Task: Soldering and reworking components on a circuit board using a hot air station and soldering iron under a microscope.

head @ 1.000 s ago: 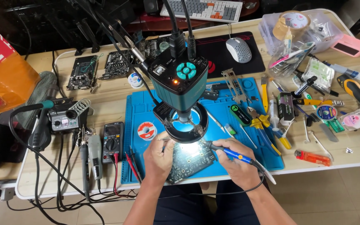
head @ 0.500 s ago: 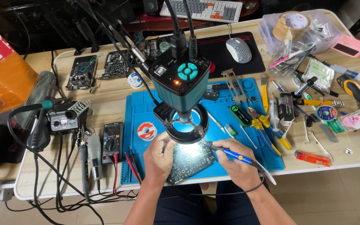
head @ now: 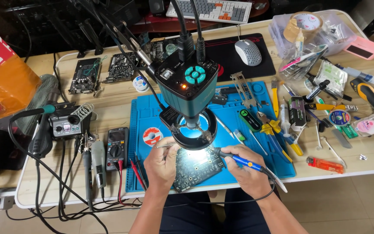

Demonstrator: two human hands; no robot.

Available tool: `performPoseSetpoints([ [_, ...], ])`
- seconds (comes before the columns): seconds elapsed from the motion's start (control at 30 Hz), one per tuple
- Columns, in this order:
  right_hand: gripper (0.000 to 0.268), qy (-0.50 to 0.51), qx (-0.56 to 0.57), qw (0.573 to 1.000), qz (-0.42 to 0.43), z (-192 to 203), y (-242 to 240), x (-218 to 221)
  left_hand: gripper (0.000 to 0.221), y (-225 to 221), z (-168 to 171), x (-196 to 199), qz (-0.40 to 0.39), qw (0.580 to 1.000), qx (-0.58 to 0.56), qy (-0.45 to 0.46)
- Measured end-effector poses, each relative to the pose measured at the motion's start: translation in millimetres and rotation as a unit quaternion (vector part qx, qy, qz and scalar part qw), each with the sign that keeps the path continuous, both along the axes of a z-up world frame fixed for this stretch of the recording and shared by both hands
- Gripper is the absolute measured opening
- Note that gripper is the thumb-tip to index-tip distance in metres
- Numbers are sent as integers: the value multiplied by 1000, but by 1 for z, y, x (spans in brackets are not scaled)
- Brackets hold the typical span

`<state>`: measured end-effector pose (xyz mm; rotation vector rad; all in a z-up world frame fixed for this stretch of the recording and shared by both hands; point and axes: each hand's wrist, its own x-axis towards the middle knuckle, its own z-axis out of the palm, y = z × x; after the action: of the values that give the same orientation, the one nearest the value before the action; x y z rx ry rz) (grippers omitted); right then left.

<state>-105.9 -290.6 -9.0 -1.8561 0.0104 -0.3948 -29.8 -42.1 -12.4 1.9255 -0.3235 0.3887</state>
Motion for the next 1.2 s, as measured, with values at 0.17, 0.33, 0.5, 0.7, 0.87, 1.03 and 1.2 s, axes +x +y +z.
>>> performPoseSetpoints([
  [0.17,25,2,-3,1000,1,1,0,0,25,7,-12,0,28,999,-5,-21],
  [0.33,26,-1,-7,1000,2,0,-1,0,28,10,-7,-4,20,999,-25,-23],
  [0.5,24,1,-4,1000,2,3,1,0,27,7,-16,-3,28,999,-20,-7],
  [0.7,24,2,-5,1000,3,3,0,0,23,-1,-5,-1,24,999,7,23],
  [0.87,24,-7,-6,1000,3,3,0,1,24,-5,-7,1,9,1000,10,4],
  [1.03,27,1,-2,1000,2,3,0,0,27,-5,-11,1,6,1000,9,13],
  [1.2,26,4,3,1000,2,1,0,1,29,-5,-13,2,11,999,25,17],
])
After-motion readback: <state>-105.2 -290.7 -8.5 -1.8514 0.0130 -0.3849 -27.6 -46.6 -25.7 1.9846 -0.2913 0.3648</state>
